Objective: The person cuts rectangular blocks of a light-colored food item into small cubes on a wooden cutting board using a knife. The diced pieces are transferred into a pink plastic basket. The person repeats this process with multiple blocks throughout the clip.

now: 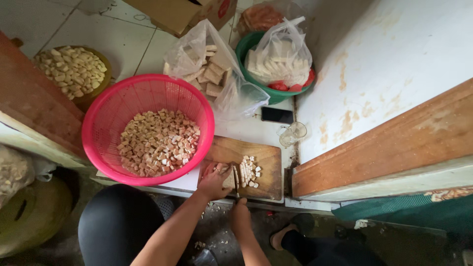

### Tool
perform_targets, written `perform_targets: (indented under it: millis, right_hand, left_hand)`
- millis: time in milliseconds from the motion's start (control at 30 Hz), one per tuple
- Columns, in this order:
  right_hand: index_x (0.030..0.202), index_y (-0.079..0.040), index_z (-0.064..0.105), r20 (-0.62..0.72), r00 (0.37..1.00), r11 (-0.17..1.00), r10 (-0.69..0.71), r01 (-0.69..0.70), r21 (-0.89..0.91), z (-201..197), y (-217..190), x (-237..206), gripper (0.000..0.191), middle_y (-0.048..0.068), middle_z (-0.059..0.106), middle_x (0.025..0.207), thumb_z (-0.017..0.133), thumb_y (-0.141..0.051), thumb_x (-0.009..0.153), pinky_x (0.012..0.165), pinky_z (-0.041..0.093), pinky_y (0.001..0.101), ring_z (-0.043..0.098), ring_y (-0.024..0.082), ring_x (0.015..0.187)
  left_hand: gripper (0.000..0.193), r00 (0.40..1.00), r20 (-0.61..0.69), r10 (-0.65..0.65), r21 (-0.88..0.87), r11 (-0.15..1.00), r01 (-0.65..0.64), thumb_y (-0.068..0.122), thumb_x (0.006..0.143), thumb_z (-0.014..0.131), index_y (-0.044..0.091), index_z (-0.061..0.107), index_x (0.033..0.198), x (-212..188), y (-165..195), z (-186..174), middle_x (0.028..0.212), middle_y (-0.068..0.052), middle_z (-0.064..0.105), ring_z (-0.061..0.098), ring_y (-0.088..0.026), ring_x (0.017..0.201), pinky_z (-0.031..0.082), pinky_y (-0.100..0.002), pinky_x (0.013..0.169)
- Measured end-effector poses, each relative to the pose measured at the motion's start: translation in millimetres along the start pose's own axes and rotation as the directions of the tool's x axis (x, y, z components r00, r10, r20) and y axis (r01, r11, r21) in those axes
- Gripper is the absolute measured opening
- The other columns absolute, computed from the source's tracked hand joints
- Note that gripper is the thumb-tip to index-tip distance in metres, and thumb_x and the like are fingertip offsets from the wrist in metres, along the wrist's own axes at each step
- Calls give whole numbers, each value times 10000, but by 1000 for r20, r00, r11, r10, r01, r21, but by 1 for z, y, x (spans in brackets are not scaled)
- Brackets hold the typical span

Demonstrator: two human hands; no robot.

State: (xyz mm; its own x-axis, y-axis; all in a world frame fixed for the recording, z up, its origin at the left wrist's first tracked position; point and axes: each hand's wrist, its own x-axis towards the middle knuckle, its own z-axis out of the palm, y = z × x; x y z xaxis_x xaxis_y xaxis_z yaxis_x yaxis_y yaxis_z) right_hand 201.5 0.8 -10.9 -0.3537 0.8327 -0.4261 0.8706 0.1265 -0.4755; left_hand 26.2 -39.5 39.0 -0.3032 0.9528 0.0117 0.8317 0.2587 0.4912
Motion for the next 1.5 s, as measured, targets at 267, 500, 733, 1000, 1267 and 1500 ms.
perform_targets:
  millis: [267, 500, 733, 1000, 1267, 1500]
  right_hand:
    - [1079, -17, 449, -110, 976, 982, -188, 190, 10, -13, -5, -7, 272, 318, 703, 907, 494, -280, 1024, 801, 522, 606, 671, 525, 910]
    - [1064, -21, 442, -89, 975, 979, -203, 202, -16, -5, -6, -11, 279, 319, 698, 901, 512, -285, 1008, 803, 519, 614, 665, 528, 909]
    - [1058, 4, 425, -64, 977, 977, -204, 200, -70, 9, 6, 2, 244, 316, 709, 903, 519, -216, 1014, 822, 545, 571, 685, 507, 926]
    - [1072, 52, 413, 4, 985, 974, -172, 171, -149, 6, 0, 17, 206, 345, 697, 924, 529, -26, 921, 808, 573, 538, 701, 499, 937]
    - [1131, 22, 473, 35, 999, 999, -21, 22, -36, 0, 9, -11, 221, 338, 695, 1052, 467, -168, 1017, 908, 526, 552, 660, 502, 1062]
    - [1156, 32, 471, 16, 998, 997, -67, 68, -39, 24, 8, 7, 306, 300, 730, 976, 447, -240, 1017, 839, 591, 527, 715, 472, 999]
  left_hand:
    - [802, 996, 18, -82, 50, 995, 81, 445, 756, 780, 213, 498, 1469, -4, 2, -10, 1438, 0, 476, 393, -338, 1333, 247, -549, 1165]
    - [825, 1000, 4, 6, 1, 1000, -6, 427, 779, 777, 116, 478, 1482, 5, -5, 3, 1449, -85, 464, 376, -398, 1332, 307, -497, 1140]
    - [807, 999, 33, 36, -19, 999, -36, 401, 811, 750, 62, 456, 1482, 8, -10, 14, 1454, -115, 467, 415, -303, 1374, 226, -513, 1207]
    - [821, 997, 78, 13, 15, 1000, -14, 384, 825, 729, 53, 425, 1512, 9, -9, 16, 1453, -114, 466, 406, -291, 1402, 191, -511, 1236]
    - [818, 991, -38, 125, 92, 988, -121, 383, 813, 762, 12, 469, 1481, 7, -9, 17, 1423, -115, 493, 421, -291, 1391, 298, -519, 1197]
    - [820, 1000, -20, -15, -33, 999, 14, 391, 781, 775, 90, 476, 1482, 3, -4, 10, 1444, -88, 483, 375, -431, 1329, 394, -503, 1096]
